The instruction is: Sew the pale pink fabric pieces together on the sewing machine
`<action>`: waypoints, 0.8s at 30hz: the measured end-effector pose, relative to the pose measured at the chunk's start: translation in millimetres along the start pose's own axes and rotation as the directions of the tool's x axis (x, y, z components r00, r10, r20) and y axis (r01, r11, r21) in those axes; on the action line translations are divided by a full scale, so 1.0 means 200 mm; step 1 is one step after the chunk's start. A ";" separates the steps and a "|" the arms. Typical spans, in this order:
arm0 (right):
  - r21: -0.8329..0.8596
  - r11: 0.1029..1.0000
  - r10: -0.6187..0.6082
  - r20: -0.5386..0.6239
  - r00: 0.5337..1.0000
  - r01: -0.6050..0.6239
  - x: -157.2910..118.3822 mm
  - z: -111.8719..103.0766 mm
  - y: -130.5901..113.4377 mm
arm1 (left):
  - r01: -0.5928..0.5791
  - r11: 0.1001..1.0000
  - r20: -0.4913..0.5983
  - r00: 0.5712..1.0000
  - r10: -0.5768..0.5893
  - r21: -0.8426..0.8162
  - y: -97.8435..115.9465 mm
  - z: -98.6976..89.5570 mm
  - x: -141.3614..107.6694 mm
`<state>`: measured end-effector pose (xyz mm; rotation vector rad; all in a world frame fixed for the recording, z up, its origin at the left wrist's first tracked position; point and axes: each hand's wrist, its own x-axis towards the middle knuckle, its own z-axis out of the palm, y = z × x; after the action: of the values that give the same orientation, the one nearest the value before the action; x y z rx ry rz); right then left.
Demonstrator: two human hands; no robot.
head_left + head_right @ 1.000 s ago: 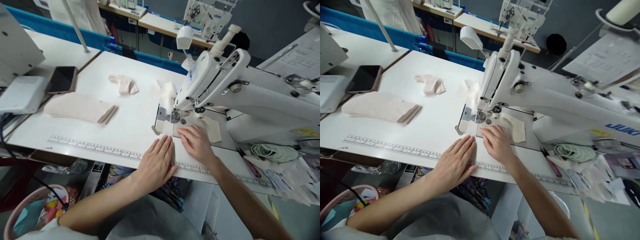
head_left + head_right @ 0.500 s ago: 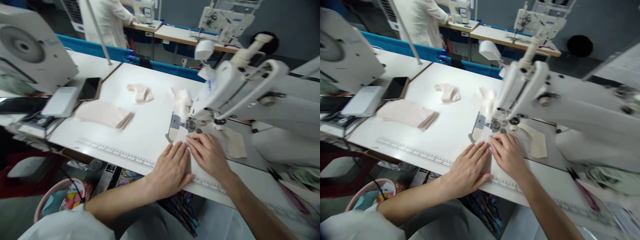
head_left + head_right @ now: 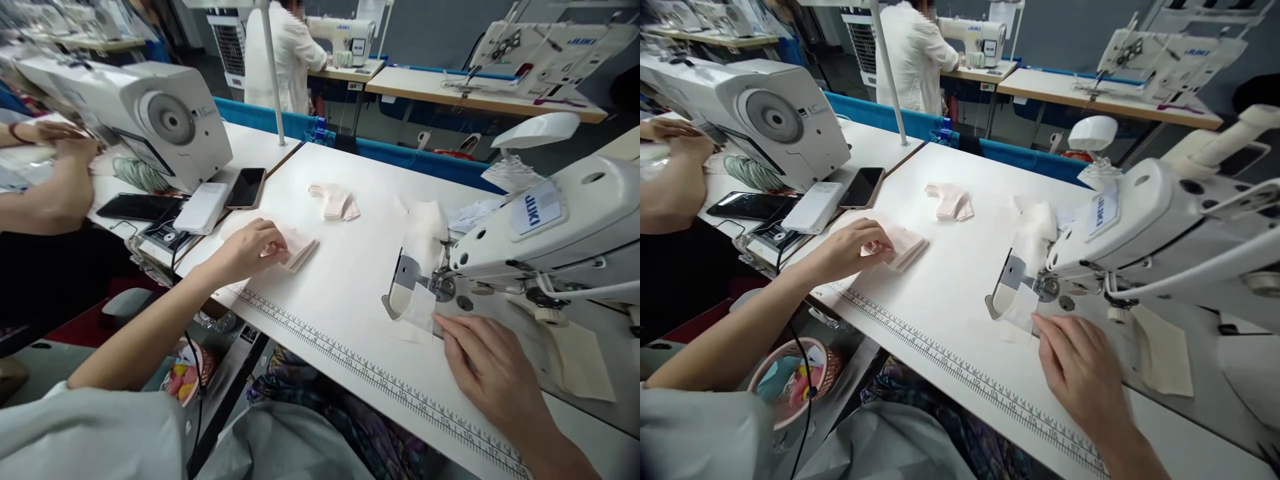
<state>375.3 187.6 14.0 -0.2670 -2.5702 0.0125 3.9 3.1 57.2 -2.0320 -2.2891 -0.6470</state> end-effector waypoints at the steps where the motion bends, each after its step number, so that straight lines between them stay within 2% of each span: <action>1: -0.007 1.000 -0.004 0.004 1.000 0.004 0.00 0.00 0.00 | -0.016 1.000 0.041 0.999 0.016 0.001 -0.02 0.00 0.01; 5: -0.030 0.999 -0.011 0.011 1.000 0.012 -0.01 -0.01 0.00 | -0.012 1.000 0.101 0.995 0.011 0.009 -0.01 0.00 0.04; 8: -0.046 0.999 -0.018 0.004 1.000 0.018 -0.01 -0.02 0.00 | 0.109 0.993 0.138 0.985 -0.103 -0.037 -0.02 -0.03 0.06; 10: -0.055 0.998 -0.028 -0.002 1.000 0.028 0.00 -0.02 0.00 | 0.222 0.966 0.182 0.963 -0.197 -0.131 -0.04 -0.05 0.07; 13: -0.063 0.997 -0.034 -0.007 0.999 0.034 0.00 -0.02 -0.01 | 0.351 0.860 0.278 0.925 -0.257 -0.371 -0.05 -0.07 0.09; 16: -0.069 0.997 -0.027 -0.001 1.000 0.027 0.00 -0.02 -0.01 | 0.401 0.701 0.322 0.913 -0.251 -0.589 0.04 -0.03 0.07; 18: -0.077 0.997 -0.024 0.002 1.000 0.024 0.00 -0.02 -0.01 | 0.360 0.698 0.271 0.932 -0.240 -0.619 0.16 0.04 0.03; 20: -0.085 0.996 -0.019 0.009 1.000 0.020 -0.01 -0.03 -0.01 | 0.215 0.827 0.143 0.976 -0.163 -0.520 0.30 0.13 -0.04; 22: -0.086 0.996 -0.011 0.017 1.000 0.013 -0.02 -0.03 -0.01 | -0.042 0.943 0.012 0.999 0.048 -0.329 0.43 0.21 -0.13; 24: -0.084 0.996 -0.009 0.018 1.000 0.010 -0.02 -0.03 -0.01 | -0.192 0.977 -0.001 0.981 0.193 -0.089 0.53 0.28 -0.22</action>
<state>381.8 183.5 17.7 -0.2873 -2.5933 -0.0977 126.8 -13.5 24.7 -2.2616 -2.0657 -0.7408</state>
